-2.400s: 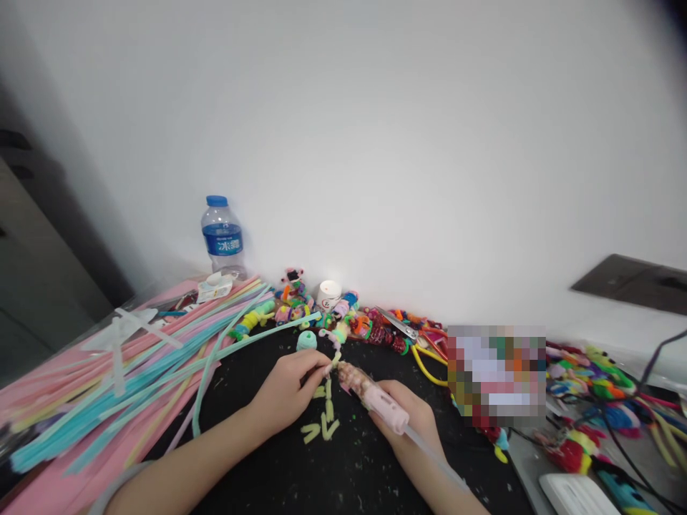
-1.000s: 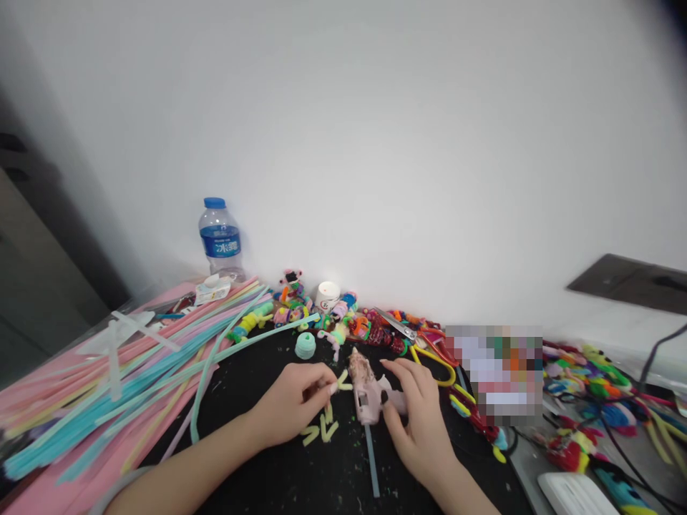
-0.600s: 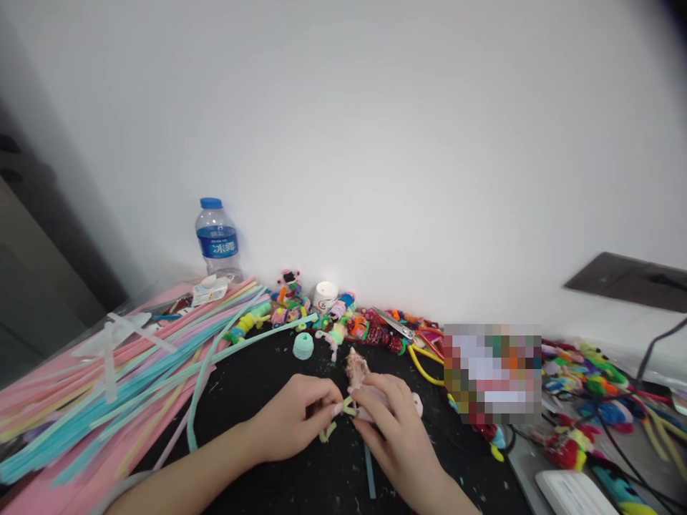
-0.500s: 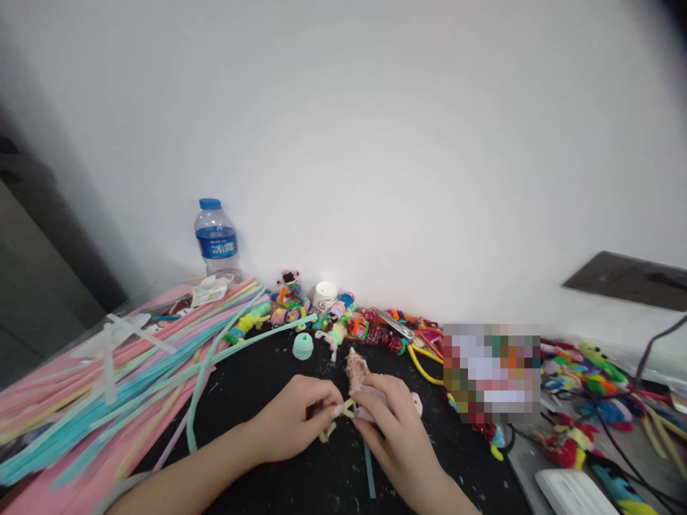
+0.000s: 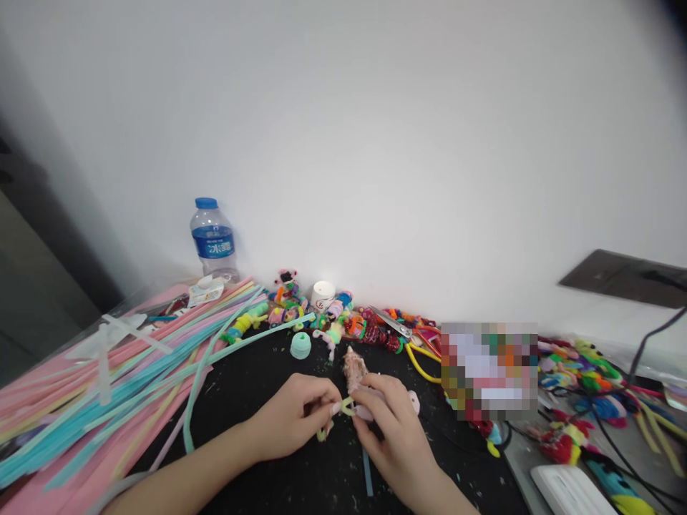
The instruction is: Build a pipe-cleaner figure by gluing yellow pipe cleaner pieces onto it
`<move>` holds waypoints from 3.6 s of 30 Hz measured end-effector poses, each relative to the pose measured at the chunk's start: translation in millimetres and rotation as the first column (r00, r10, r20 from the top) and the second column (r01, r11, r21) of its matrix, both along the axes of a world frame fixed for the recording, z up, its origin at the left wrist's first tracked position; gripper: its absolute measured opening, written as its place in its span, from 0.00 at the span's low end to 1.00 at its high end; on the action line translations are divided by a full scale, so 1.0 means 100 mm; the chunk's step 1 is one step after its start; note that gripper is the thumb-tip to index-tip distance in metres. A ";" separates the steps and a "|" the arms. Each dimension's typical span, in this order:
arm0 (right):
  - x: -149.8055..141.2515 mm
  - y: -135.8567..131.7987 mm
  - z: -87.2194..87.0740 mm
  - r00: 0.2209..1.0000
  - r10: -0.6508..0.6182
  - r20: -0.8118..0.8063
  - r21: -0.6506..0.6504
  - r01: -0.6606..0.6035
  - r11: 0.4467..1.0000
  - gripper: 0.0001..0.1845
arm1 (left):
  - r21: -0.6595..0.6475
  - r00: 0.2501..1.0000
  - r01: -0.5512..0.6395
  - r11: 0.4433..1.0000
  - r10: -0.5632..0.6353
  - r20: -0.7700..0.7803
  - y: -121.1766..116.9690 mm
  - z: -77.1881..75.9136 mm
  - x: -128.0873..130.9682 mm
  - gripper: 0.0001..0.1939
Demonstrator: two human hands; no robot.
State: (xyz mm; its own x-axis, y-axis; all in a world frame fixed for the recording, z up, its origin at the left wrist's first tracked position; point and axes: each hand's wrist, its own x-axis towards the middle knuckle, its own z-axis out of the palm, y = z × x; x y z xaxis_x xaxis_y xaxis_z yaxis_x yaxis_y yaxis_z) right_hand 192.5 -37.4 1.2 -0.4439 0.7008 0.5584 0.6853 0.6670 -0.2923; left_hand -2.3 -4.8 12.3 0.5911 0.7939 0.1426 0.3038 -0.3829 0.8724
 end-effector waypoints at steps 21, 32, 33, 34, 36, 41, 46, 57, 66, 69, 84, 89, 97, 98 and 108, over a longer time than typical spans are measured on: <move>-0.02 -0.02 0.02 0.997 -0.033 -0.069 -0.022 0.031 0.999 0.11 | 0.032 1.000 0.007 0.999 -0.006 -0.024 -0.01 0.00 -0.01 0.09; -0.03 -0.01 0.04 0.998 -0.045 -0.047 -0.056 0.042 0.998 0.13 | 0.069 0.999 -0.008 0.998 0.011 -0.043 0.00 -0.02 -0.01 0.09; -0.03 -0.02 0.04 0.998 -0.046 -0.047 -0.056 0.044 0.997 0.13 | 0.077 0.999 -0.006 0.997 0.010 -0.046 0.00 -0.02 -0.01 0.09; -0.03 -0.02 0.04 0.998 -0.047 -0.047 -0.055 0.044 0.998 0.13 | 0.083 0.999 -0.004 0.997 0.008 -0.048 0.00 -0.02 -0.01 0.09; -0.03 -0.02 0.03 0.998 -0.047 -0.050 -0.052 0.045 0.998 0.13 | 0.087 0.999 -0.002 0.996 0.006 -0.051 0.00 -0.02 -0.01 0.09; -0.02 -0.02 0.01 0.998 -0.040 -0.050 -0.048 0.038 0.998 0.12 | 0.061 0.999 -0.004 0.998 0.007 -0.048 0.00 -0.03 -0.01 0.09; -0.03 -0.01 0.02 0.999 -0.036 -0.033 -0.025 0.035 0.999 0.11 | 0.011 0.999 0.011 1.000 -0.010 -0.034 0.01 -0.04 -0.01 0.10; -0.02 0.00 0.06 1.000 -0.023 0.009 0.008 0.023 1.000 0.10 | -0.028 1.000 0.009 1.000 -0.009 -0.024 0.00 -0.03 0.00 0.11; -0.02 0.01 0.08 1.000 -0.005 0.021 0.026 0.005 1.000 0.10 | -0.042 1.000 0.006 0.999 -0.007 -0.030 0.00 -0.02 0.00 0.12; -0.01 0.00 0.07 1.000 -0.004 0.022 0.020 0.003 1.000 0.10 | -0.062 1.000 0.010 0.998 -0.011 -0.019 0.00 -0.04 0.00 0.12; 0.04 0.02 0.01 0.999 -0.014 0.030 0.024 0.014 1.000 0.13 | -0.133 1.000 0.009 0.991 -0.007 0.015 0.00 -0.03 0.01 0.12; 0.04 0.01 0.03 1.000 -0.001 0.015 0.030 0.001 1.000 0.12 | -0.123 1.000 0.009 0.992 -0.008 0.012 0.01 -0.03 0.01 0.13; 0.04 0.01 0.04 1.000 0.007 0.027 0.018 -0.007 1.000 0.11 | -0.128 1.000 0.026 0.991 -0.025 0.013 0.01 -0.03 0.00 0.11; 0.04 0.01 0.04 1.000 0.006 0.026 0.021 -0.007 1.000 0.11 | -0.127 1.000 0.028 0.992 -0.026 0.012 0.01 -0.02 0.00 0.11; 0.04 0.02 0.02 0.999 0.037 -0.013 -0.005 -0.037 0.999 0.11 | -0.085 0.999 0.045 0.995 -0.043 0.025 0.01 -0.06 -0.01 0.11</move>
